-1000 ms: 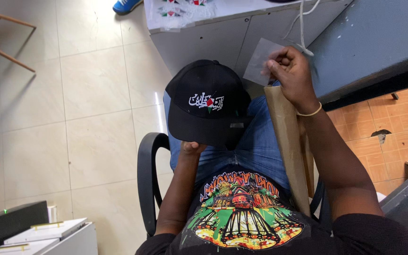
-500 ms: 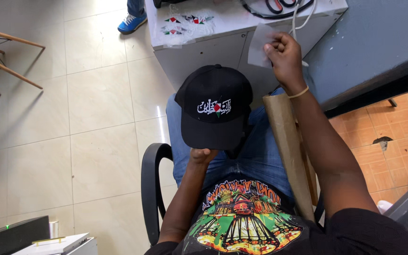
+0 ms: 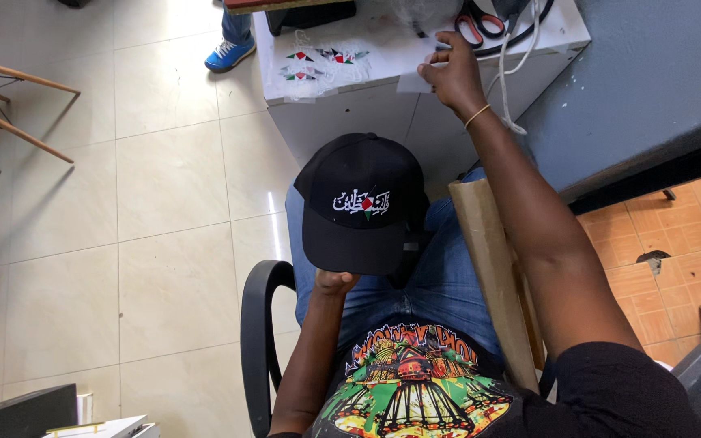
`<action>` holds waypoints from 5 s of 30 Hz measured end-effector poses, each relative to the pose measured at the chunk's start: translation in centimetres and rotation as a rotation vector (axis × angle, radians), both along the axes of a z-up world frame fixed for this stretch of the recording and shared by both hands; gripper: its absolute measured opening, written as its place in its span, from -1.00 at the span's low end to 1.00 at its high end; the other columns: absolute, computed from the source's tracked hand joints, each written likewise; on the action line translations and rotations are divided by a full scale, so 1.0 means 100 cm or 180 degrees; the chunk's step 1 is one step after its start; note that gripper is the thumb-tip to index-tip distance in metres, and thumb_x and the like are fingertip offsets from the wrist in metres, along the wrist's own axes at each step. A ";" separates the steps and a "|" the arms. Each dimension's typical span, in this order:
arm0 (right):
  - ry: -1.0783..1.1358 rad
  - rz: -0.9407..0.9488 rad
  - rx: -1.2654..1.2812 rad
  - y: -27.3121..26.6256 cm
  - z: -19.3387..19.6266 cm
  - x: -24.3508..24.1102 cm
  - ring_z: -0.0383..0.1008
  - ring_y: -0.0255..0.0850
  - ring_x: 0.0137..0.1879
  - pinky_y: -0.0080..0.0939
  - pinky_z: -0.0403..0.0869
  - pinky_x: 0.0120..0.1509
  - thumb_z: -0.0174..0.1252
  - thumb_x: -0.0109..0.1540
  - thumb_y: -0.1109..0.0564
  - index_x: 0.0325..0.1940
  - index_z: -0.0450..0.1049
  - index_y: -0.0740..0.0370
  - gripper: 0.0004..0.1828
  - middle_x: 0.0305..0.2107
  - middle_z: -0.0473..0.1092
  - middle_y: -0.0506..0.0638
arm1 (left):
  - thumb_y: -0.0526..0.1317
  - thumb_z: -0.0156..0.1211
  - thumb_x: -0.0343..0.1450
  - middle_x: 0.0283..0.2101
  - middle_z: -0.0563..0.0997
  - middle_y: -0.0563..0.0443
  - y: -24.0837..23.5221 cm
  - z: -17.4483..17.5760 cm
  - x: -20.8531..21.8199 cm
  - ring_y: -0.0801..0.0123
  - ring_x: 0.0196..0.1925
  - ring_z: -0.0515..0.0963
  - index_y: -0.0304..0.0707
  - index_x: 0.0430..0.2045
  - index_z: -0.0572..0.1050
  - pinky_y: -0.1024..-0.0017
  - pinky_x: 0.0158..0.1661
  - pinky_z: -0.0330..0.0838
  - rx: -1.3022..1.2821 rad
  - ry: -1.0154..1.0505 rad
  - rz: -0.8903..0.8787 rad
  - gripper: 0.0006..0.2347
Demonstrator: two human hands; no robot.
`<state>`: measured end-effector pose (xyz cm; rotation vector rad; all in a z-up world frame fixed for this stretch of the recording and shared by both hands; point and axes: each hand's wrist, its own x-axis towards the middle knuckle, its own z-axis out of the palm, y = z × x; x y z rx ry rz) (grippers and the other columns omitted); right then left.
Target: The person irons a black baseball cap to apply a heat-transfer design. They place a transfer sheet on the cap, press it with an iron, peel the backing, and then cover the cap with brown paper before ironing again. The cap is inspected and placed on a nearby surface.
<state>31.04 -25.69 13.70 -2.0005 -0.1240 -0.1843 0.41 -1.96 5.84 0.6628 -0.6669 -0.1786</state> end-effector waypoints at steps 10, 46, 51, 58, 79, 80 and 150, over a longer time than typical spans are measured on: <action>-0.0569 0.0260 -0.0050 -0.042 -0.024 -0.044 0.50 -0.28 -0.11 -0.32 0.47 -0.14 0.36 0.10 0.38 0.17 0.40 0.22 -0.43 -0.14 0.46 0.01 | -0.47 0.36 0.17 0.31 0.39 -0.37 0.029 -0.005 0.004 0.03 0.37 0.32 -0.44 0.31 0.26 -0.15 0.33 0.02 -0.0130 0.0203 -0.0095 -0.28; -0.1459 -0.0335 -0.2279 0.019 0.008 -0.006 0.49 0.28 -0.09 0.23 0.48 -0.11 0.37 0.32 -0.01 0.26 0.39 0.12 -0.51 -0.11 0.33 0.25 | -0.42 0.26 0.27 0.33 0.37 -0.38 0.037 0.034 -0.007 0.06 0.39 0.31 -0.49 0.31 0.24 -0.08 0.34 0.03 -0.0253 -0.0064 -0.0017 -0.36; -0.1749 0.0131 -0.1600 -0.026 0.047 -0.103 0.54 0.09 -0.16 0.14 0.45 -0.04 0.33 0.39 0.20 0.25 0.45 0.25 -0.64 -0.03 0.39 0.24 | -0.42 0.25 0.28 0.33 0.37 -0.38 0.043 0.024 -0.007 0.07 0.39 0.30 -0.50 0.31 0.24 -0.07 0.35 0.04 -0.0338 0.0148 -0.0134 -0.37; 0.0447 0.0206 -0.2004 -0.154 -0.021 -0.267 0.43 0.51 -0.19 0.34 0.35 -0.09 0.05 0.48 0.06 -0.21 0.41 0.41 -0.66 -0.45 0.35 0.46 | -0.41 0.23 0.30 0.33 0.37 -0.39 0.039 0.015 -0.008 0.07 0.39 0.30 -0.51 0.32 0.23 -0.05 0.35 0.04 -0.0431 0.0284 -0.0366 -0.39; 0.0800 -0.0634 -0.2200 -0.178 -0.072 -0.267 0.53 0.49 -0.09 0.36 0.49 -0.04 -0.18 0.48 0.14 -0.06 0.35 0.37 -0.75 -0.39 0.48 0.47 | -0.35 0.06 0.48 0.36 0.40 -0.14 0.007 0.082 -0.012 0.26 0.42 0.30 -0.33 0.34 0.25 0.16 0.42 0.01 -0.0305 -0.0335 -0.0357 -0.54; 0.0787 -0.0651 -0.2208 -0.169 -0.053 -0.263 0.53 0.49 -0.09 0.36 0.49 -0.04 -0.18 0.48 0.14 -0.06 0.35 0.37 -0.75 -0.39 0.48 0.47 | -0.35 0.06 0.48 0.36 0.40 -0.14 0.008 0.044 -0.008 0.26 0.42 0.30 -0.33 0.34 0.25 0.16 0.42 0.01 -0.0316 -0.0351 -0.0369 -0.54; -0.2908 -0.0140 -0.0770 -0.152 0.098 0.047 0.47 0.06 -0.10 0.02 0.46 0.00 0.26 0.49 0.23 0.17 0.39 0.43 -0.74 -0.14 0.43 0.34 | -0.21 0.22 0.33 -0.04 0.67 -0.09 0.003 0.031 0.008 0.24 -0.02 0.63 -0.36 -0.04 0.56 0.30 -0.03 0.52 0.1721 0.2507 0.1682 -0.66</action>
